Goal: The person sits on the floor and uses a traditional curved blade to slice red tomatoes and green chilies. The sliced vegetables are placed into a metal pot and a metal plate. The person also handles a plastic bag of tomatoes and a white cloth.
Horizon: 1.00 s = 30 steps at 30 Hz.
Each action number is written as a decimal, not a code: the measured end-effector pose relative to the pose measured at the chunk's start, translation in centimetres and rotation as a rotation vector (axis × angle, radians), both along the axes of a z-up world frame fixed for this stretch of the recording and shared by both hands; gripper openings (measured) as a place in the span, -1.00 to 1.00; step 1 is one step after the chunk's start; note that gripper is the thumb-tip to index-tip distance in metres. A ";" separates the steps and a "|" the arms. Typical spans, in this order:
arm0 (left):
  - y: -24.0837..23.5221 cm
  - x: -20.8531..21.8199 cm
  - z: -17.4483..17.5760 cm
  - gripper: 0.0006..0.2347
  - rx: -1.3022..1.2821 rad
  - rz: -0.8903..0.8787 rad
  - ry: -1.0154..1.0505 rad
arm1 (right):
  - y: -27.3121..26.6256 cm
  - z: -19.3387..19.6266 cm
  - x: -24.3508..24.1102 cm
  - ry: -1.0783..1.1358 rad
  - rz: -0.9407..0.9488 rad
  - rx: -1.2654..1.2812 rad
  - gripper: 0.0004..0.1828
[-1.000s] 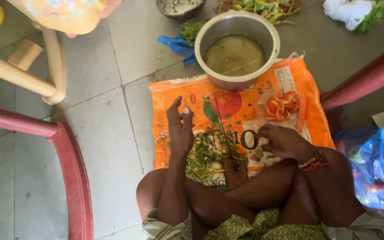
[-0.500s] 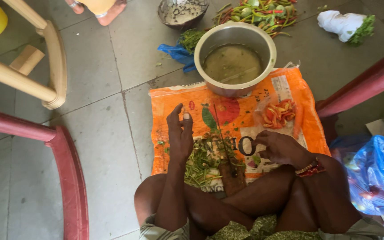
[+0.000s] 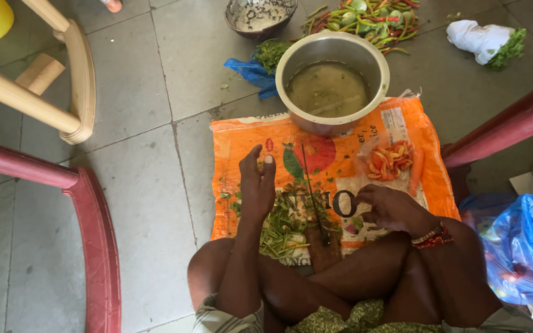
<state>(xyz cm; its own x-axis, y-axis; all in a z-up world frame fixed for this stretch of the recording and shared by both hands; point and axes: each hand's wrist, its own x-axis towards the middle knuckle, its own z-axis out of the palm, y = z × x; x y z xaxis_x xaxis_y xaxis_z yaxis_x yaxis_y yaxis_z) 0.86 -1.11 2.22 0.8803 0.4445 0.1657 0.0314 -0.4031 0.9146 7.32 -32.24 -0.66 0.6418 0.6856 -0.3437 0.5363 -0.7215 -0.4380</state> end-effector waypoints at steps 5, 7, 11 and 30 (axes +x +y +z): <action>0.2 0.1 -0.8 -0.47 0.037 0.015 0.021 | 0.2 -0.1 0.2 0.018 0.001 -0.043 -0.48; 0.1 0.2 -1.1 -0.47 0.033 0.012 0.037 | 0.1 -0.1 0.2 0.017 0.004 0.004 -0.55; 0.3 0.3 -1.0 -0.47 0.029 0.015 0.053 | 0.1 -0.3 0.2 0.018 0.007 -0.010 -0.58; 0.2 0.1 -0.8 -0.48 0.085 0.008 0.083 | -0.7 -0.2 -0.2 0.016 0.004 0.051 -0.55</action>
